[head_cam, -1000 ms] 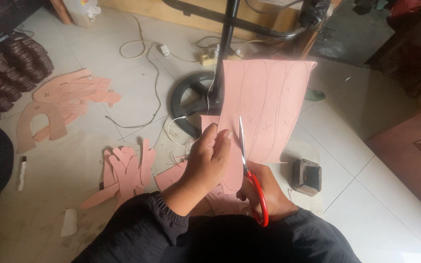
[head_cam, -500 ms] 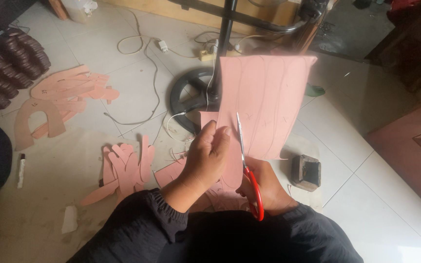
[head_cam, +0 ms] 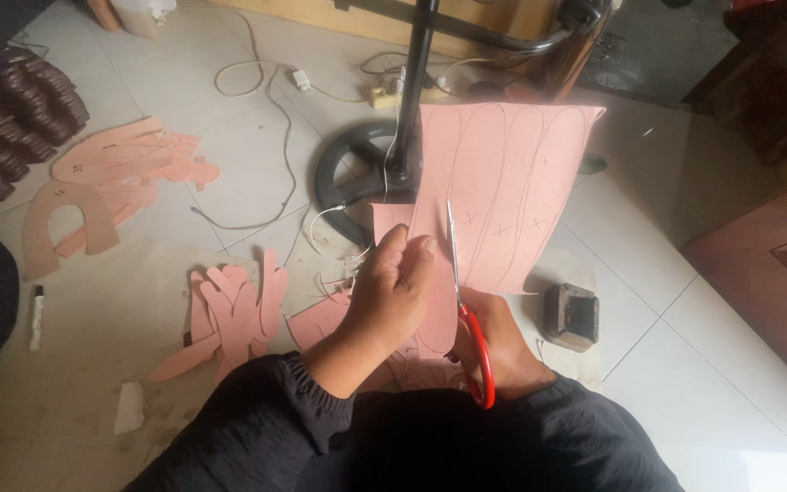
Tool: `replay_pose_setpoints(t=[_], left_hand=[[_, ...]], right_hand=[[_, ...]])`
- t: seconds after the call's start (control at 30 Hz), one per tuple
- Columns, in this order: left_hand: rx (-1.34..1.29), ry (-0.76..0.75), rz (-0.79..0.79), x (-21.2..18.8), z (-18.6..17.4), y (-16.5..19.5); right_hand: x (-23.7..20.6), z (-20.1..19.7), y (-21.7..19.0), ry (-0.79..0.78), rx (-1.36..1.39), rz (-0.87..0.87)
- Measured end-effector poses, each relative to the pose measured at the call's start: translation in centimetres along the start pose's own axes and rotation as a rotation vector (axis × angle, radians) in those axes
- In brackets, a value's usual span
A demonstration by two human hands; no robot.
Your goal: The person sits on the floor and uses red-handled scissors to cut elongated shapes from a large sheet of pink material. They follow pre-drawn outlines, rotate the sheet as needed, and place finished pieces on the floor.
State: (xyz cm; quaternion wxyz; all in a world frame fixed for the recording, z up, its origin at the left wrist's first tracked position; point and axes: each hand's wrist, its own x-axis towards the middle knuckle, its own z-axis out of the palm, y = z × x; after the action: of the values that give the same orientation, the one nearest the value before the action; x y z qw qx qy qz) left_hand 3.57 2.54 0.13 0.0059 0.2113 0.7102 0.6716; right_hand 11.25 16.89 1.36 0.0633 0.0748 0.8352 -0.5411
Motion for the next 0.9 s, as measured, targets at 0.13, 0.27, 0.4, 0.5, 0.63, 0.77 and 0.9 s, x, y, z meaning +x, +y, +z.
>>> replay_pose_setpoints(t=[0.13,0.27,0.4,0.5,0.63,0.77,0.9], left_hand=[[-0.046,0.018,-0.041,0.0,0.2,-0.3],[-0.061,-0.001,-0.094,0.3,-0.5,-0.2],[-0.115,0.064,-0.057,1.0,-2.0,0.3],[0.08,0.163,0.098,1.8,-2.6,0.5],[0.21,0.209,0.153,1.7,-1.8,0.6],[0.225,0.173,0.097,1.1,-0.7,0.3],[0.22,0.17,0.071,1.0,-0.3,0.2]], right_hand=[[0.1,0.2,0.0,-0.001,0.015,0.078],[0.0,-0.7,0.1,-0.061,0.04,-0.015],[-0.1,-0.9,-0.1,-0.133,0.052,-0.046],[-0.3,-0.6,-0.3,-0.168,0.058,0.006],[-0.3,-0.3,-0.6,-0.175,0.091,0.023],[-0.7,-0.1,-0.7,-0.218,0.178,-0.269],[-0.8,-0.3,-1.2,-0.18,0.095,-0.205]])
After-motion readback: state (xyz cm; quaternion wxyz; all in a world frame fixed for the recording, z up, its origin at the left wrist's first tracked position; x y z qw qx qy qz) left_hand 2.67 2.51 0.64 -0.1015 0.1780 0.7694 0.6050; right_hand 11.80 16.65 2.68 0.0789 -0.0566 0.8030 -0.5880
